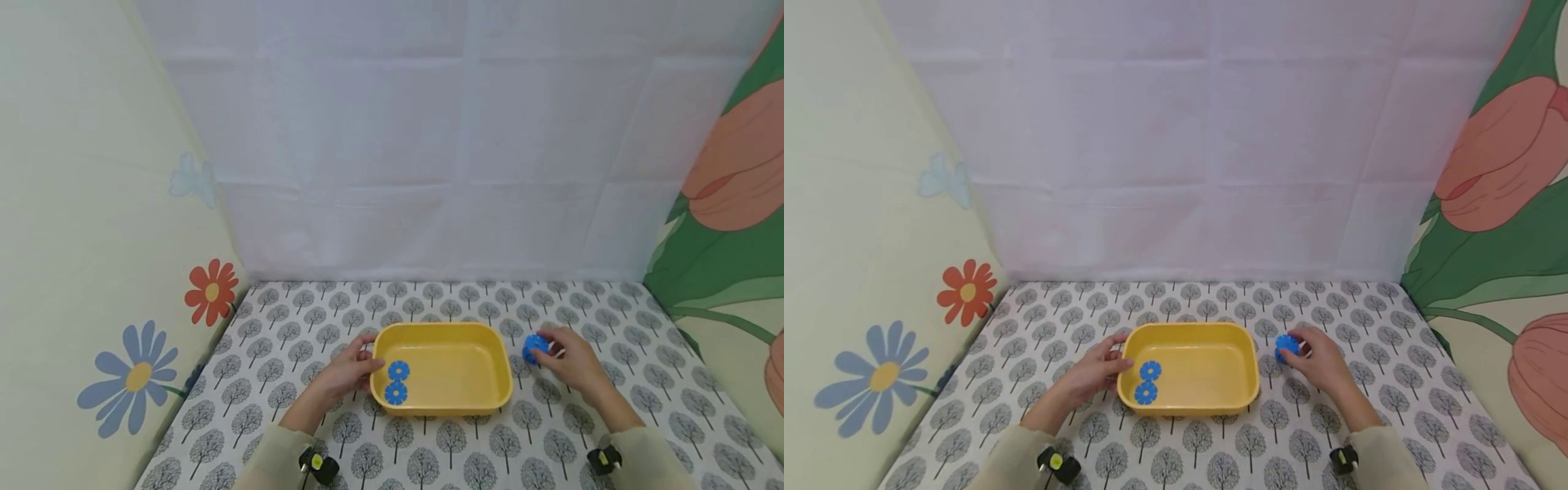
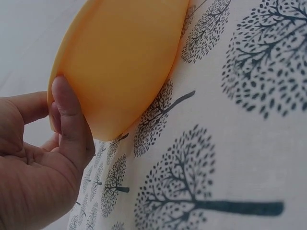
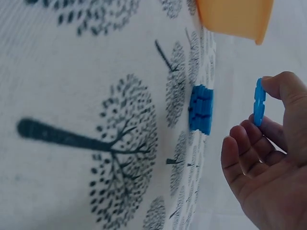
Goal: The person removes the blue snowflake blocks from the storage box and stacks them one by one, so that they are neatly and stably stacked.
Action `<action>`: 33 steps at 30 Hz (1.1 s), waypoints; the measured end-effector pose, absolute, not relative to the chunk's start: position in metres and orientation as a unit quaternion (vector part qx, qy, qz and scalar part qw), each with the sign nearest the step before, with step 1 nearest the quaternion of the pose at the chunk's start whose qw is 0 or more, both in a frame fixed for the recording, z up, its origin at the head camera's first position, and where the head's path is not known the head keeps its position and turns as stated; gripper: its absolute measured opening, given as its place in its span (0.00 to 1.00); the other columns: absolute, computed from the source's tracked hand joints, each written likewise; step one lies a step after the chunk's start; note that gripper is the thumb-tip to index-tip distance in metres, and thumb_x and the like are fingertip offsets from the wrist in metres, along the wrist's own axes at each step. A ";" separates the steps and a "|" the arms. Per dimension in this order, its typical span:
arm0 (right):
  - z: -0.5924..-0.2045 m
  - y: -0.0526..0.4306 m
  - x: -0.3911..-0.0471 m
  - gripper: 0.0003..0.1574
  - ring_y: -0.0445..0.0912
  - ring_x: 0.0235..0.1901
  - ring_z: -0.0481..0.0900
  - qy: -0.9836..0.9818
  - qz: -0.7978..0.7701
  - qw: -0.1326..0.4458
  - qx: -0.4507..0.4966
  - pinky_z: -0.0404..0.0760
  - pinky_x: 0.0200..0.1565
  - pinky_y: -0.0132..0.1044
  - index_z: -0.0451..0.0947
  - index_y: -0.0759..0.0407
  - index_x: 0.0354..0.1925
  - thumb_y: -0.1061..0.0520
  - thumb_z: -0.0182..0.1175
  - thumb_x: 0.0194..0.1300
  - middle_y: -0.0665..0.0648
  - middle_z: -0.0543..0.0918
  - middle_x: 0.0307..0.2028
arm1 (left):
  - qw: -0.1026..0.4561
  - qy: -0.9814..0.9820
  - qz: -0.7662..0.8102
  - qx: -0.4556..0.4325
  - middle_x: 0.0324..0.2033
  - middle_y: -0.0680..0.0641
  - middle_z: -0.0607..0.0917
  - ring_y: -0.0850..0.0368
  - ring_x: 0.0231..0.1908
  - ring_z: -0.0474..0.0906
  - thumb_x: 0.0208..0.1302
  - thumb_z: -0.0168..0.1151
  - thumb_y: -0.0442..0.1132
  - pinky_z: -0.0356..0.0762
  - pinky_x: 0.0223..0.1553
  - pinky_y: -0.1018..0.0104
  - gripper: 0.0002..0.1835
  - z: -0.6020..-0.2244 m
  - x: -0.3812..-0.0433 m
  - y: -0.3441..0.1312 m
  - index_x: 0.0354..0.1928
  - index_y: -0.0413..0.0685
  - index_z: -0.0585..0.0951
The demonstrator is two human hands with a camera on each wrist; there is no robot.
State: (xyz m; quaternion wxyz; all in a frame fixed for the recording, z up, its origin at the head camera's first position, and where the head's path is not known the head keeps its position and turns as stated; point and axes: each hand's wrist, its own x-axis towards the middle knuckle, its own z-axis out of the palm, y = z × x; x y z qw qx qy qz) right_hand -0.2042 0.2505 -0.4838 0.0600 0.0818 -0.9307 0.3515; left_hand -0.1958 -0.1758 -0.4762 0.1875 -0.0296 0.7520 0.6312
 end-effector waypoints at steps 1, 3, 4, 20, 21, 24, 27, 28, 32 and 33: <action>-0.486 0.251 -0.205 0.27 0.48 0.38 0.78 -0.932 0.349 0.055 0.079 0.79 0.32 0.32 0.78 0.68 0.58 0.56 0.68 0.65 0.63 0.80 0.47 | 0.187 0.753 0.630 -0.027 0.39 0.44 0.75 0.55 0.26 0.77 0.70 0.62 0.36 0.78 0.26 0.66 0.32 -0.476 -0.196 -0.176 0.74 0.48 0.63; -0.489 0.252 -0.206 0.27 0.48 0.38 0.78 -0.935 0.344 0.048 0.073 0.79 0.33 0.33 0.78 0.68 0.59 0.55 0.68 0.65 0.63 0.80 0.47 | 0.188 0.753 0.630 -0.026 0.39 0.43 0.75 0.55 0.26 0.77 0.70 0.62 0.36 0.78 0.26 0.66 0.32 -0.475 -0.195 -0.176 0.73 0.48 0.63; -0.490 0.253 -0.207 0.28 0.48 0.38 0.78 -0.935 0.344 0.044 0.070 0.79 0.33 0.33 0.78 0.67 0.59 0.55 0.69 0.65 0.63 0.80 0.47 | 0.188 0.753 0.630 -0.025 0.39 0.43 0.76 0.54 0.26 0.77 0.70 0.62 0.36 0.78 0.26 0.66 0.32 -0.475 -0.195 -0.176 0.73 0.48 0.63; -0.498 0.260 -0.211 0.26 0.47 0.37 0.76 -0.940 0.330 0.012 0.082 0.77 0.34 0.36 0.80 0.67 0.56 0.55 0.70 0.63 0.60 0.79 0.43 | 0.190 0.754 0.629 -0.028 0.39 0.45 0.76 0.55 0.25 0.76 0.71 0.62 0.37 0.77 0.25 0.66 0.33 -0.472 -0.194 -0.176 0.75 0.48 0.61; -0.498 0.260 -0.212 0.26 0.47 0.36 0.76 -0.941 0.328 0.012 0.085 0.77 0.34 0.36 0.80 0.67 0.56 0.55 0.70 0.63 0.59 0.79 0.42 | 0.190 0.753 0.629 -0.027 0.39 0.45 0.76 0.55 0.25 0.76 0.71 0.62 0.37 0.77 0.25 0.66 0.34 -0.472 -0.194 -0.176 0.75 0.47 0.61; -0.499 0.260 -0.213 0.27 0.47 0.37 0.76 -0.944 0.319 0.009 0.084 0.78 0.35 0.37 0.80 0.67 0.56 0.54 0.70 0.63 0.59 0.78 0.42 | 0.192 0.752 0.630 -0.024 0.39 0.45 0.76 0.56 0.25 0.76 0.71 0.62 0.37 0.77 0.25 0.66 0.34 -0.473 -0.195 -0.176 0.75 0.47 0.61; -0.500 0.260 -0.215 0.27 0.48 0.37 0.76 -0.947 0.313 0.006 0.078 0.79 0.36 0.39 0.80 0.67 0.56 0.53 0.70 0.63 0.59 0.78 0.42 | 0.191 0.752 0.630 -0.024 0.39 0.45 0.75 0.56 0.25 0.75 0.71 0.62 0.37 0.77 0.25 0.66 0.34 -0.472 -0.195 -0.176 0.75 0.47 0.61; -0.500 0.260 -0.215 0.28 0.48 0.37 0.76 -0.947 0.312 0.006 0.078 0.79 0.36 0.39 0.79 0.67 0.56 0.53 0.70 0.63 0.60 0.78 0.42 | 0.190 0.752 0.630 -0.024 0.39 0.45 0.75 0.56 0.26 0.75 0.71 0.62 0.37 0.77 0.26 0.66 0.34 -0.472 -0.195 -0.176 0.75 0.47 0.61; -0.502 0.260 -0.215 0.27 0.48 0.37 0.76 -0.947 0.311 0.011 0.082 0.78 0.35 0.38 0.80 0.67 0.56 0.54 0.70 0.63 0.60 0.78 0.43 | 0.190 0.753 0.630 -0.023 0.39 0.45 0.75 0.56 0.26 0.76 0.71 0.62 0.37 0.78 0.26 0.66 0.34 -0.472 -0.194 -0.176 0.75 0.47 0.61; -0.502 0.261 -0.215 0.27 0.49 0.37 0.76 -0.946 0.311 0.013 0.086 0.78 0.35 0.38 0.79 0.68 0.56 0.54 0.70 0.63 0.61 0.78 0.42 | 0.190 0.753 0.630 -0.023 0.39 0.45 0.75 0.56 0.26 0.76 0.71 0.62 0.37 0.78 0.26 0.66 0.34 -0.472 -0.194 -0.176 0.75 0.47 0.61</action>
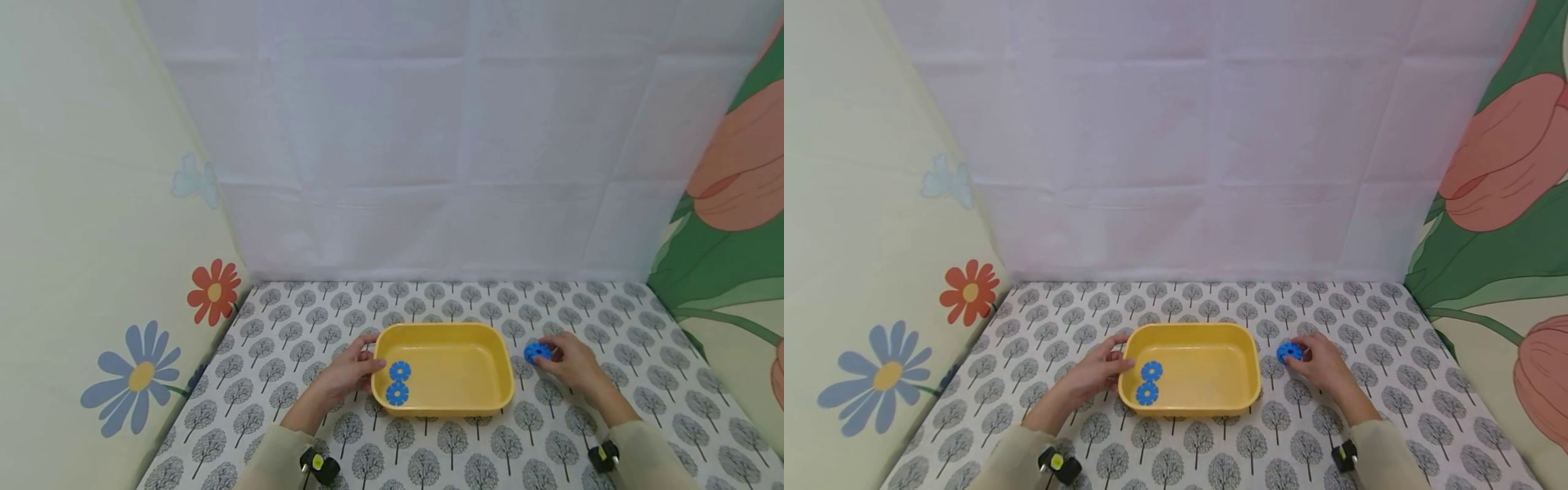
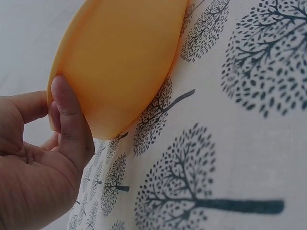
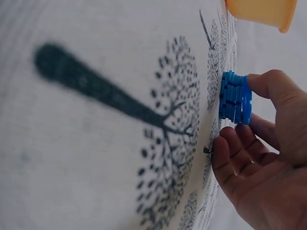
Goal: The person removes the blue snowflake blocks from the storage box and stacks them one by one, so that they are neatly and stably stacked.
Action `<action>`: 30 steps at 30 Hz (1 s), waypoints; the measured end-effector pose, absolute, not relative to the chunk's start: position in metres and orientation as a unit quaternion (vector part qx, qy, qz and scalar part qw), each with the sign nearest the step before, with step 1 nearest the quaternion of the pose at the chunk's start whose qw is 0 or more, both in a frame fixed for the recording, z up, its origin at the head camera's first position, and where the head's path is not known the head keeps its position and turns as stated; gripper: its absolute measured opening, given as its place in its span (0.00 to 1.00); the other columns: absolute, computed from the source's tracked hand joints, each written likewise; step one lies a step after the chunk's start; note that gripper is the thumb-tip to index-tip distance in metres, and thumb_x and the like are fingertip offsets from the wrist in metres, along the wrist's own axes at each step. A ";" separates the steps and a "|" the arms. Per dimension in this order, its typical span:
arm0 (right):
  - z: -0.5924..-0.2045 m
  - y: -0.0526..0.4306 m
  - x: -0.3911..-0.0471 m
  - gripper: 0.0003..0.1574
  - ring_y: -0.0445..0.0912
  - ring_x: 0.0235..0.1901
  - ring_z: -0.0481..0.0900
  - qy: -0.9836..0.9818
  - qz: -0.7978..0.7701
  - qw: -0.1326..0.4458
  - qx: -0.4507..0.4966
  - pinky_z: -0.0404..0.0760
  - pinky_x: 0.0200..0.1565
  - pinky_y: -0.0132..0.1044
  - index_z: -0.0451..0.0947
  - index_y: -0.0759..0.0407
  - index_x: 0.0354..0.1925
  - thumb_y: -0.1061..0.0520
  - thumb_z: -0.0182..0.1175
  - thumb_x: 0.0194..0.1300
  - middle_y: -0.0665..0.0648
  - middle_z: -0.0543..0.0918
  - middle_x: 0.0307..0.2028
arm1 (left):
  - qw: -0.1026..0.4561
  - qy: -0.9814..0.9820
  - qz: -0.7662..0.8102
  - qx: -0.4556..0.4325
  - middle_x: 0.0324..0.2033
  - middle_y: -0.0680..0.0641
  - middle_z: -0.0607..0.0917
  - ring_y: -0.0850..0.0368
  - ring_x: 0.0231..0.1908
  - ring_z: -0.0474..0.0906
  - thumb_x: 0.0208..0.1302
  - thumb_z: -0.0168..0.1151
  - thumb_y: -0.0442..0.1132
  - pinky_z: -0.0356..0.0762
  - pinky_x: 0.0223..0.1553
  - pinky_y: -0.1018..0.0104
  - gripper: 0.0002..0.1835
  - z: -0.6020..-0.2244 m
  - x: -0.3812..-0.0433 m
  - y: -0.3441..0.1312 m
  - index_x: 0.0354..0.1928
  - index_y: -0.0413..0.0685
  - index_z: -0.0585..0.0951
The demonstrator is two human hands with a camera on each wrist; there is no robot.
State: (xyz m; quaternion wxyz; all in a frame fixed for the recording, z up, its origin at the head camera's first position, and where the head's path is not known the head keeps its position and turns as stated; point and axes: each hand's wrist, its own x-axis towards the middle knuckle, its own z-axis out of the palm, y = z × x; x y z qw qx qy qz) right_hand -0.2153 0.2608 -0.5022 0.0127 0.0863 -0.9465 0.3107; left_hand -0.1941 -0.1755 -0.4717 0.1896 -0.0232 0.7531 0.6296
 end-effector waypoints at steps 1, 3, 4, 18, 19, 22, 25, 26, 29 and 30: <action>-0.502 0.261 -0.215 0.27 0.49 0.38 0.76 -0.946 0.312 0.011 0.085 0.79 0.35 0.39 0.79 0.68 0.56 0.54 0.70 0.63 0.61 0.78 0.43 | 0.190 0.753 0.629 -0.023 0.39 0.45 0.75 0.55 0.26 0.76 0.71 0.62 0.37 0.78 0.26 0.66 0.34 -0.472 -0.194 -0.175 0.75 0.47 0.61; -0.502 0.261 -0.215 0.27 0.49 0.38 0.76 -0.946 0.313 0.009 0.082 0.79 0.36 0.39 0.79 0.67 0.56 0.54 0.70 0.63 0.61 0.78 0.43 | 0.189 0.754 0.629 -0.023 0.39 0.45 0.75 0.55 0.26 0.76 0.71 0.62 0.38 0.78 0.26 0.66 0.34 -0.472 -0.194 -0.175 0.75 0.47 0.61; -0.502 0.261 -0.215 0.27 0.50 0.38 0.76 -0.946 0.313 0.006 0.082 0.79 0.37 0.40 0.79 0.68 0.56 0.54 0.69 0.64 0.61 0.78 0.43 | 0.189 0.754 0.629 -0.024 0.40 0.45 0.76 0.55 0.26 0.76 0.71 0.62 0.37 0.78 0.26 0.66 0.34 -0.472 -0.194 -0.175 0.75 0.47 0.61; -0.496 0.259 -0.219 0.31 0.52 0.42 0.77 -0.947 0.317 -0.017 0.052 0.82 0.39 0.44 0.75 0.69 0.61 0.53 0.68 0.65 0.66 0.78 0.48 | 0.192 0.752 0.630 -0.024 0.39 0.45 0.75 0.55 0.28 0.76 0.71 0.62 0.37 0.78 0.27 0.66 0.33 -0.473 -0.195 -0.176 0.74 0.47 0.61; -0.494 0.258 -0.218 0.31 0.53 0.42 0.77 -0.947 0.317 -0.012 0.055 0.82 0.39 0.44 0.75 0.69 0.61 0.53 0.68 0.66 0.66 0.78 0.48 | 0.193 0.752 0.630 -0.024 0.39 0.45 0.75 0.55 0.28 0.76 0.71 0.62 0.37 0.78 0.27 0.67 0.34 -0.473 -0.195 -0.176 0.74 0.47 0.61; -0.486 0.254 -0.216 0.29 0.53 0.41 0.78 -0.946 0.315 0.014 0.072 0.82 0.36 0.43 0.76 0.69 0.60 0.54 0.66 0.67 0.67 0.78 0.48 | 0.197 0.752 0.629 -0.024 0.40 0.44 0.76 0.55 0.28 0.77 0.71 0.62 0.37 0.79 0.27 0.67 0.34 -0.474 -0.195 -0.177 0.74 0.47 0.61; -0.476 0.246 -0.214 0.27 0.51 0.39 0.79 -0.940 0.323 0.042 0.103 0.81 0.35 0.41 0.76 0.69 0.60 0.56 0.66 0.67 0.66 0.78 0.48 | 0.197 0.751 0.630 -0.023 0.40 0.44 0.76 0.55 0.28 0.78 0.70 0.62 0.37 0.79 0.28 0.67 0.34 -0.475 -0.195 -0.177 0.74 0.47 0.61; -0.472 0.242 -0.213 0.27 0.50 0.39 0.79 -0.936 0.329 0.049 0.115 0.81 0.35 0.41 0.76 0.69 0.60 0.56 0.66 0.67 0.66 0.78 0.48 | 0.196 0.752 0.629 -0.022 0.40 0.43 0.76 0.54 0.28 0.78 0.70 0.62 0.37 0.79 0.28 0.67 0.34 -0.475 -0.195 -0.177 0.74 0.47 0.61; -0.463 0.228 -0.213 0.26 0.48 0.38 0.79 -0.924 0.346 0.062 0.151 0.82 0.36 0.38 0.77 0.68 0.59 0.58 0.67 0.67 0.65 0.79 0.47 | 0.195 0.752 0.630 -0.022 0.39 0.44 0.76 0.54 0.28 0.78 0.70 0.62 0.36 0.79 0.28 0.66 0.33 -0.475 -0.195 -0.177 0.74 0.47 0.62; -0.460 0.222 -0.213 0.25 0.47 0.37 0.78 -0.920 0.351 0.064 0.162 0.82 0.36 0.37 0.78 0.68 0.59 0.58 0.67 0.67 0.65 0.80 0.47 | 0.195 0.752 0.629 -0.023 0.39 0.44 0.75 0.54 0.28 0.78 0.70 0.62 0.37 0.79 0.28 0.66 0.33 -0.474 -0.195 -0.177 0.74 0.47 0.62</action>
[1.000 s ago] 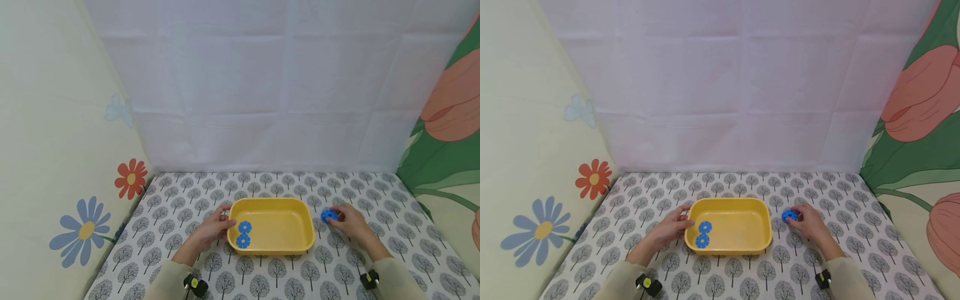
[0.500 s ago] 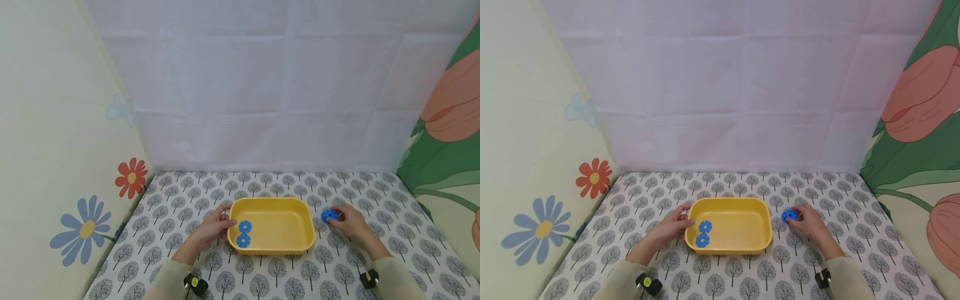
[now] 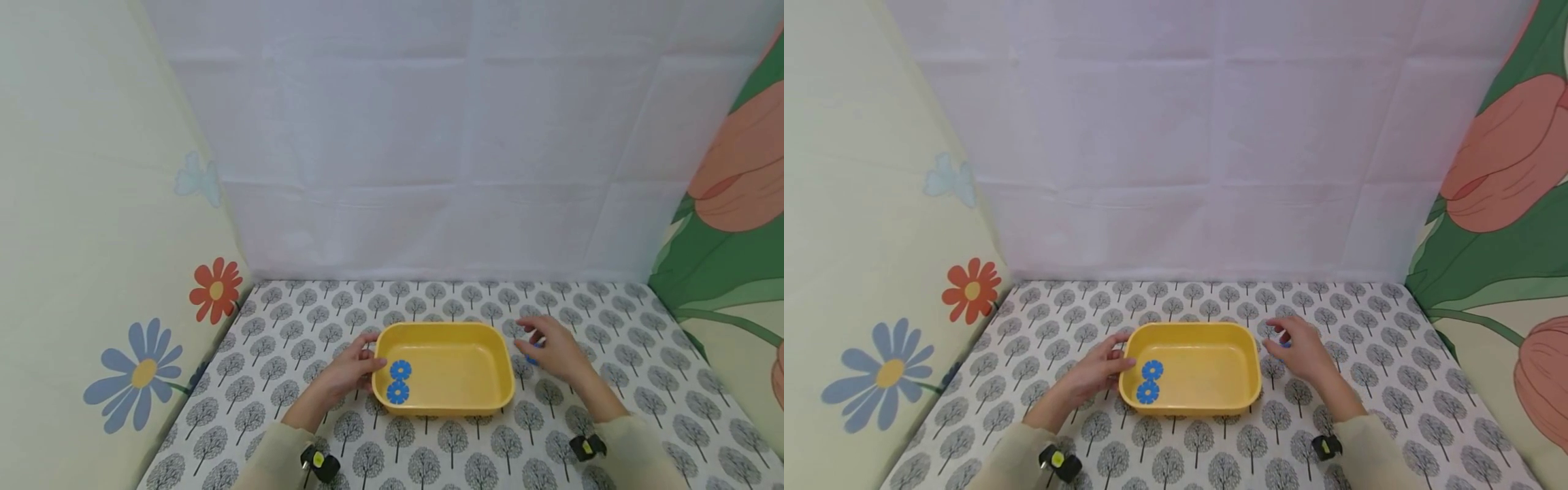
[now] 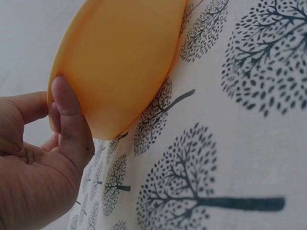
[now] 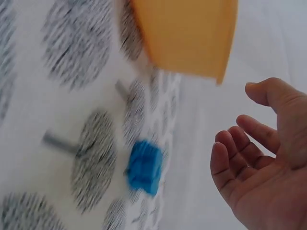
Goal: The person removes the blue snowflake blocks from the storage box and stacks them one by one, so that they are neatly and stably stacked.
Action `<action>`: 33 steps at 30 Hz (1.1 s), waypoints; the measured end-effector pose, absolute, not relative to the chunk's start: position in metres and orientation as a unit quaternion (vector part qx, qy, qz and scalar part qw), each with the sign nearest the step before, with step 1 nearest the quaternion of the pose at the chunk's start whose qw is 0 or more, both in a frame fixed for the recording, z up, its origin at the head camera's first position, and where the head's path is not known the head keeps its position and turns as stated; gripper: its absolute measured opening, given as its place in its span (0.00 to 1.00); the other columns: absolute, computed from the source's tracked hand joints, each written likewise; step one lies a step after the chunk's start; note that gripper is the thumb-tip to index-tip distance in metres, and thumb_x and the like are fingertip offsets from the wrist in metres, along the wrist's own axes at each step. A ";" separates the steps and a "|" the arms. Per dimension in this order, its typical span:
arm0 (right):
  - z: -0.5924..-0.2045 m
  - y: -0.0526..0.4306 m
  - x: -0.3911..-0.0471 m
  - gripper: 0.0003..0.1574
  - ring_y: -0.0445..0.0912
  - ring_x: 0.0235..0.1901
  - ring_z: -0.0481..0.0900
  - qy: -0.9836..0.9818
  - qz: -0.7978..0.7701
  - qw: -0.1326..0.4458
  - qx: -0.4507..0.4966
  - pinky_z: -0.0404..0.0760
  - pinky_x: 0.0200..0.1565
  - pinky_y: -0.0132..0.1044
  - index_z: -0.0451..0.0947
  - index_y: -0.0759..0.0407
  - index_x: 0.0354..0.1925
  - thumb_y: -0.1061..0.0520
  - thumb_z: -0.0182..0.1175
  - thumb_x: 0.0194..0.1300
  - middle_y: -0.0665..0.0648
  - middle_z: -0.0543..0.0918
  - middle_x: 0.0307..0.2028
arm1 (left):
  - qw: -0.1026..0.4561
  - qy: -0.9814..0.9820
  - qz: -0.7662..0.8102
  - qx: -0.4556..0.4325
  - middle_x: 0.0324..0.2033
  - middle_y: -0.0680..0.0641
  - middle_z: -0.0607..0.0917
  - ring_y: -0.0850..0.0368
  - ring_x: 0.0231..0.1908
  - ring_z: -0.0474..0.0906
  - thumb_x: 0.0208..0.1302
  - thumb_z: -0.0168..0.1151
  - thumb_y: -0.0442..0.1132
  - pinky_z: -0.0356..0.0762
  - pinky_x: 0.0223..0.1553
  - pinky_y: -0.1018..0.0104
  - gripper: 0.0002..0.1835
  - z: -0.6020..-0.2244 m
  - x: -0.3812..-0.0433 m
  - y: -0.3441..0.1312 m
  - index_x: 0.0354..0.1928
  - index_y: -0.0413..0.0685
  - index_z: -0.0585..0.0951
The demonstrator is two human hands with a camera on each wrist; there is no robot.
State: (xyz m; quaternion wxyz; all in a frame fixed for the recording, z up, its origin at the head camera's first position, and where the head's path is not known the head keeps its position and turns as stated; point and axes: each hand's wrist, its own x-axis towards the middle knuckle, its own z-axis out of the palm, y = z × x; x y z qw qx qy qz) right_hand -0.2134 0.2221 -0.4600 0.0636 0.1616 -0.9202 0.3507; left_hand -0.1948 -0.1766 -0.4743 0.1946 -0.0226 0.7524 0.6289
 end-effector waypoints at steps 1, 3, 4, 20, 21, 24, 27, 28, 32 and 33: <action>-0.458 0.216 -0.213 0.25 0.46 0.37 0.78 -0.917 0.354 0.065 0.172 0.82 0.36 0.36 0.78 0.68 0.59 0.58 0.67 0.67 0.64 0.80 0.46 | 0.195 0.753 0.628 -0.023 0.39 0.44 0.75 0.54 0.28 0.77 0.70 0.62 0.37 0.79 0.28 0.66 0.33 -0.474 -0.195 -0.176 0.74 0.47 0.62; -0.455 0.205 -0.214 0.24 0.45 0.37 0.78 -0.912 0.358 0.066 0.191 0.81 0.36 0.34 0.78 0.67 0.58 0.58 0.67 0.67 0.62 0.80 0.45 | 0.195 0.754 0.627 -0.024 0.39 0.45 0.75 0.55 0.28 0.76 0.70 0.62 0.37 0.79 0.28 0.66 0.33 -0.473 -0.195 -0.176 0.74 0.47 0.62; -0.454 0.199 -0.214 0.24 0.44 0.36 0.77 -0.909 0.358 0.066 0.201 0.81 0.35 0.34 0.79 0.67 0.58 0.58 0.67 0.66 0.61 0.80 0.45 | 0.195 0.754 0.627 -0.025 0.39 0.45 0.75 0.55 0.28 0.76 0.70 0.62 0.37 0.79 0.28 0.66 0.33 -0.473 -0.196 -0.176 0.74 0.47 0.62; -0.459 0.123 -0.217 0.25 0.43 0.37 0.79 -0.881 0.380 0.001 0.282 0.82 0.37 0.32 0.78 0.65 0.60 0.59 0.67 0.66 0.62 0.81 0.47 | 0.195 0.754 0.627 -0.016 0.39 0.45 0.75 0.54 0.28 0.77 0.71 0.61 0.37 0.78 0.27 0.66 0.33 -0.470 -0.195 -0.173 0.74 0.47 0.62; -0.460 0.119 -0.217 0.25 0.42 0.37 0.79 -0.882 0.377 -0.008 0.283 0.82 0.37 0.32 0.78 0.64 0.60 0.58 0.67 0.67 0.62 0.82 0.48 | 0.194 0.755 0.626 -0.017 0.39 0.45 0.75 0.54 0.28 0.77 0.71 0.61 0.37 0.78 0.27 0.65 0.33 -0.470 -0.195 -0.173 0.74 0.47 0.62; -0.461 0.106 -0.217 0.26 0.41 0.39 0.79 -0.882 0.374 -0.042 0.282 0.82 0.41 0.35 0.77 0.62 0.61 0.56 0.67 0.67 0.60 0.82 0.51 | 0.193 0.756 0.625 -0.019 0.39 0.45 0.75 0.54 0.28 0.77 0.71 0.61 0.37 0.78 0.28 0.65 0.32 -0.470 -0.195 -0.174 0.74 0.48 0.62; -0.464 0.094 -0.219 0.26 0.44 0.40 0.81 -0.873 0.381 -0.065 0.297 0.82 0.43 0.37 0.77 0.63 0.61 0.57 0.67 0.68 0.61 0.81 0.52 | 0.192 0.757 0.624 -0.019 0.40 0.45 0.75 0.54 0.28 0.77 0.71 0.61 0.37 0.78 0.28 0.64 0.33 -0.469 -0.195 -0.174 0.74 0.48 0.62; -0.465 0.090 -0.220 0.26 0.45 0.40 0.81 -0.870 0.382 -0.068 0.304 0.83 0.44 0.37 0.77 0.64 0.61 0.57 0.67 0.67 0.62 0.81 0.51 | 0.192 0.758 0.623 -0.020 0.40 0.44 0.75 0.54 0.28 0.77 0.71 0.61 0.37 0.78 0.28 0.64 0.33 -0.469 -0.195 -0.175 0.75 0.48 0.62; -0.468 0.076 -0.223 0.26 0.48 0.41 0.82 -0.861 0.385 -0.086 0.321 0.83 0.45 0.39 0.78 0.64 0.60 0.58 0.67 0.66 0.62 0.81 0.51 | 0.194 0.760 0.620 -0.021 0.40 0.44 0.75 0.54 0.29 0.77 0.70 0.62 0.38 0.79 0.29 0.65 0.34 -0.469 -0.194 -0.176 0.75 0.48 0.61; -0.469 0.072 -0.223 0.26 0.48 0.42 0.82 -0.862 0.383 -0.093 0.319 0.83 0.46 0.40 0.78 0.63 0.60 0.58 0.67 0.66 0.61 0.82 0.51 | 0.195 0.761 0.619 -0.021 0.40 0.44 0.75 0.55 0.29 0.77 0.71 0.62 0.38 0.79 0.29 0.66 0.34 -0.469 -0.194 -0.176 0.75 0.48 0.61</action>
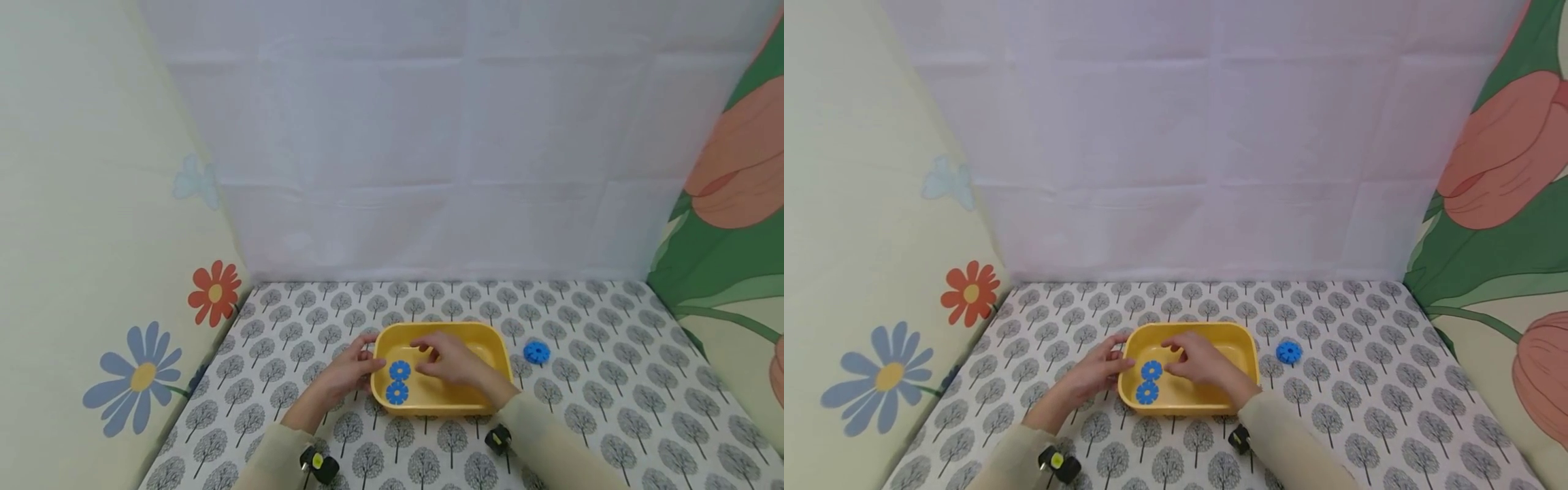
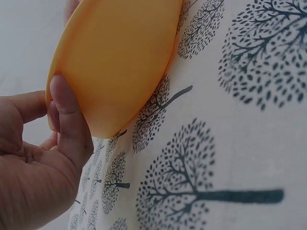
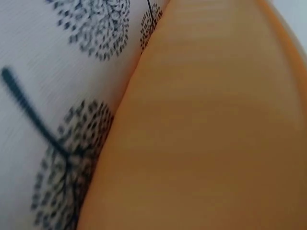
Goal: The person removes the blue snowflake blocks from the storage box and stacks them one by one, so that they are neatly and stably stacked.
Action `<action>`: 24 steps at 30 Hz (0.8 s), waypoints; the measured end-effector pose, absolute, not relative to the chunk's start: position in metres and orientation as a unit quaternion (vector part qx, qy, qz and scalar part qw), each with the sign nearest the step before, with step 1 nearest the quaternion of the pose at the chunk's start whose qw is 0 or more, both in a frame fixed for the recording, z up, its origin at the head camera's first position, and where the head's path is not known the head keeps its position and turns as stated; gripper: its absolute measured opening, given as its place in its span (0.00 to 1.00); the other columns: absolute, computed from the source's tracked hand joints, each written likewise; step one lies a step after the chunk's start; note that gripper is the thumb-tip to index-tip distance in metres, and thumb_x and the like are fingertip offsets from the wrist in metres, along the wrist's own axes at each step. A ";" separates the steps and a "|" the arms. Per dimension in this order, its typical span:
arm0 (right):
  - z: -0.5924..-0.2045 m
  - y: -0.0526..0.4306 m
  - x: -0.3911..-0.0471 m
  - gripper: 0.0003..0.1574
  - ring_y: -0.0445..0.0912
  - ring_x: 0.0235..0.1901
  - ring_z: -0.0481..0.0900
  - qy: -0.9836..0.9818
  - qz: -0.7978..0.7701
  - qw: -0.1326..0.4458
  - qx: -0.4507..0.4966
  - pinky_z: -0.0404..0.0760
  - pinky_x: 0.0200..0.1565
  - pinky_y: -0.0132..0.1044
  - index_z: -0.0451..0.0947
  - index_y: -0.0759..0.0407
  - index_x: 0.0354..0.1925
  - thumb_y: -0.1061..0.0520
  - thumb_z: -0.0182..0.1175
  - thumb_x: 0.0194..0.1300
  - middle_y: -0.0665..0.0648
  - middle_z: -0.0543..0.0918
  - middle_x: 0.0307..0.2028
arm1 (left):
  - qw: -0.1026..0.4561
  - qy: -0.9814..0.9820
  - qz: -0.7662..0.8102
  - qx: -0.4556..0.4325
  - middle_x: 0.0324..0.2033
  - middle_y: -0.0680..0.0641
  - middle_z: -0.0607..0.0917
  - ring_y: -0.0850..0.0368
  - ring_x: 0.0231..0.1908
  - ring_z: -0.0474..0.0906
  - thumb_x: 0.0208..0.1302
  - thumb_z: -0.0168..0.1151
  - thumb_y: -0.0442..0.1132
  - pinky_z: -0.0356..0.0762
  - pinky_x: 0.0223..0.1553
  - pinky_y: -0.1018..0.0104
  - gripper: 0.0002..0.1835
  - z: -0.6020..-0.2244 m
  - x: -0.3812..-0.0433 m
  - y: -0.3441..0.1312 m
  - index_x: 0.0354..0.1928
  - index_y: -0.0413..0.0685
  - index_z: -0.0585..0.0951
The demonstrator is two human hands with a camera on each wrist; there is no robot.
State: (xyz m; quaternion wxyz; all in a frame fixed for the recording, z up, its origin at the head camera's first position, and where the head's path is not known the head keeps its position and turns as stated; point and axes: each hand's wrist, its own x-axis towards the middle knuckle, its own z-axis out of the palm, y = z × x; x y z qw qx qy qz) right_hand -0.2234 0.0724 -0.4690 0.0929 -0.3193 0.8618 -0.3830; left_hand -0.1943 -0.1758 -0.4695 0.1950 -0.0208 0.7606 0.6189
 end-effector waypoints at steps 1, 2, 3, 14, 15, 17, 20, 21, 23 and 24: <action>-0.469 0.069 -0.224 0.26 0.48 0.43 0.82 0.862 -0.382 0.099 -0.318 0.83 0.47 0.41 0.78 0.63 0.60 0.58 0.68 0.66 0.61 0.82 0.51 | 0.196 0.760 0.619 -0.020 0.39 0.44 0.75 0.55 0.29 0.77 0.71 0.62 0.38 0.78 0.29 0.66 0.34 -0.470 -0.194 -0.176 0.75 0.48 0.61; -0.470 0.067 -0.225 0.26 0.49 0.44 0.82 0.863 -0.378 0.104 -0.317 0.83 0.49 0.42 0.78 0.62 0.60 0.58 0.68 0.66 0.60 0.82 0.51 | 0.196 0.760 0.619 -0.019 0.39 0.44 0.75 0.55 0.29 0.77 0.71 0.62 0.38 0.78 0.29 0.66 0.34 -0.470 -0.194 -0.176 0.75 0.48 0.61; -0.470 0.064 -0.226 0.26 0.49 0.45 0.82 0.866 -0.373 0.109 -0.315 0.82 0.50 0.42 0.78 0.61 0.61 0.58 0.68 0.66 0.59 0.82 0.51 | 0.196 0.761 0.619 -0.017 0.39 0.45 0.75 0.55 0.29 0.76 0.71 0.62 0.38 0.78 0.29 0.66 0.34 -0.470 -0.194 -0.176 0.75 0.48 0.61; -0.475 0.038 -0.225 0.24 0.46 0.47 0.76 0.892 -0.302 0.134 -0.309 0.77 0.56 0.43 0.81 0.55 0.58 0.58 0.69 0.63 0.53 0.80 0.48 | 0.202 0.757 0.621 -0.008 0.39 0.44 0.75 0.54 0.30 0.78 0.71 0.61 0.37 0.80 0.28 0.66 0.33 -0.471 -0.196 -0.178 0.74 0.47 0.61; -0.475 0.036 -0.225 0.24 0.45 0.47 0.75 0.894 -0.297 0.138 -0.305 0.77 0.56 0.42 0.81 0.55 0.58 0.58 0.69 0.63 0.53 0.80 0.48 | 0.203 0.757 0.621 -0.008 0.38 0.44 0.75 0.54 0.30 0.78 0.71 0.61 0.37 0.80 0.28 0.66 0.32 -0.471 -0.196 -0.177 0.74 0.48 0.61; -0.475 0.033 -0.223 0.24 0.44 0.46 0.74 0.898 -0.291 0.147 -0.294 0.77 0.55 0.41 0.82 0.53 0.58 0.57 0.69 0.63 0.52 0.78 0.48 | 0.204 0.756 0.622 -0.008 0.38 0.45 0.75 0.54 0.30 0.77 0.71 0.62 0.37 0.80 0.28 0.66 0.32 -0.472 -0.196 -0.178 0.73 0.48 0.61; -0.477 0.029 -0.222 0.23 0.42 0.47 0.73 0.904 -0.283 0.157 -0.278 0.77 0.57 0.41 0.82 0.49 0.58 0.56 0.70 0.64 0.51 0.77 0.50 | 0.206 0.755 0.623 -0.006 0.37 0.45 0.74 0.55 0.29 0.77 0.71 0.62 0.38 0.80 0.28 0.66 0.33 -0.472 -0.196 -0.178 0.73 0.48 0.61; -0.477 0.029 -0.222 0.23 0.42 0.47 0.73 0.906 -0.281 0.158 -0.273 0.77 0.57 0.41 0.82 0.48 0.58 0.56 0.70 0.64 0.51 0.76 0.50 | 0.206 0.754 0.623 -0.005 0.37 0.46 0.74 0.55 0.29 0.77 0.71 0.62 0.38 0.80 0.28 0.66 0.33 -0.472 -0.196 -0.178 0.73 0.48 0.61; -0.478 0.027 -0.223 0.24 0.42 0.45 0.73 0.910 -0.278 0.158 -0.265 0.77 0.55 0.40 0.82 0.47 0.58 0.57 0.70 0.63 0.51 0.75 0.50 | 0.207 0.754 0.623 -0.004 0.37 0.46 0.74 0.55 0.29 0.77 0.71 0.62 0.38 0.79 0.28 0.66 0.33 -0.472 -0.196 -0.178 0.73 0.48 0.61; -0.478 0.027 -0.223 0.25 0.42 0.45 0.73 0.911 -0.275 0.158 -0.263 0.77 0.54 0.39 0.82 0.47 0.58 0.58 0.70 0.63 0.50 0.75 0.49 | 0.206 0.754 0.623 -0.004 0.37 0.45 0.74 0.54 0.29 0.77 0.71 0.62 0.38 0.79 0.28 0.66 0.32 -0.472 -0.196 -0.178 0.73 0.48 0.61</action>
